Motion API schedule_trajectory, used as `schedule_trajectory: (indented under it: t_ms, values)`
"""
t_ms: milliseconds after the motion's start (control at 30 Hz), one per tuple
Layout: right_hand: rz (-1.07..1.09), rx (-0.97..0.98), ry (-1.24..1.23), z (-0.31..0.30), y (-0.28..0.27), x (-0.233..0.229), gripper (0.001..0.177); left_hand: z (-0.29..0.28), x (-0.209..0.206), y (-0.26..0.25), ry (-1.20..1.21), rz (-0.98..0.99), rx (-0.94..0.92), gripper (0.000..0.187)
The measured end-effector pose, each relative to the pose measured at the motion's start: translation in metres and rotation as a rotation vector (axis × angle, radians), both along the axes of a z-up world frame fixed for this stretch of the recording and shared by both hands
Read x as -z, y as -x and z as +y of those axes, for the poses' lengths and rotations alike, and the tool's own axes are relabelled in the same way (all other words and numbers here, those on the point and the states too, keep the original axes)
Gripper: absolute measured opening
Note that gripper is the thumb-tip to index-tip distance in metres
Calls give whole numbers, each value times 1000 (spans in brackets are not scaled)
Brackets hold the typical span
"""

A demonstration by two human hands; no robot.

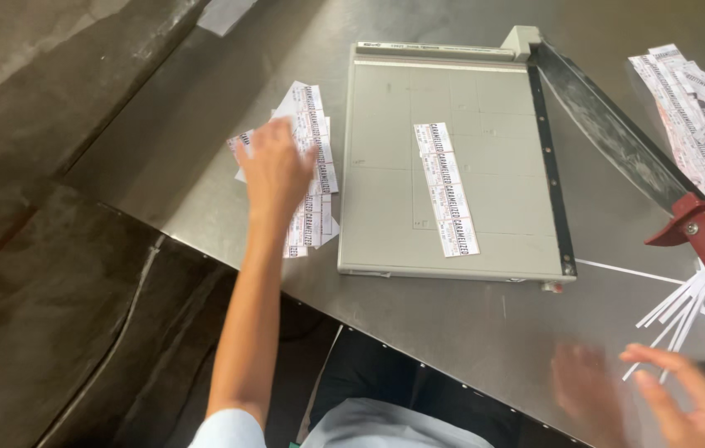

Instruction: The person uses a paper trimmer to cut sheets of printed labels into smaller strips. They align the paper, press down the lever to cut, and then move the cut pieces aside. The process is repeated multiple times with different sheets.

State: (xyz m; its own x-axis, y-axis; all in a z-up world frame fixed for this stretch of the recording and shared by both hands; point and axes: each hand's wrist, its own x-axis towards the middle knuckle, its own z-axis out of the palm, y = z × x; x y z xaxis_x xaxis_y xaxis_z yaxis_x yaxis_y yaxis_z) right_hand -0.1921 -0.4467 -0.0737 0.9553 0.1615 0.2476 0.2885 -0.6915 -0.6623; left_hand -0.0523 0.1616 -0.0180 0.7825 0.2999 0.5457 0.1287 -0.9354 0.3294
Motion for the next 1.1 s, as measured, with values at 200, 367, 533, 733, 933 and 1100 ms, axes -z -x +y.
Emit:
schedule_trajectory:
  t_ms: [200,367,533,733,933,1100]
  values:
    - [-26,40,-160,96,19,14,24,41,10,-33,41,327,-229,66]
    - [-38,54,-170,110,13,-5,23,66,6,-30,84,429,-249,55]
    - [-30,24,-204,113,14,-10,22,105,13,-28,39,416,-222,21]
    - [-26,27,-254,112,12,-7,24,130,1,-37,-397,246,-307,14]
    - [-60,19,-216,113,13,-9,22,150,-68,-43,-715,231,-413,4]
    - [-44,28,-237,115,13,-11,23,139,-112,-12,-206,60,-40,19]
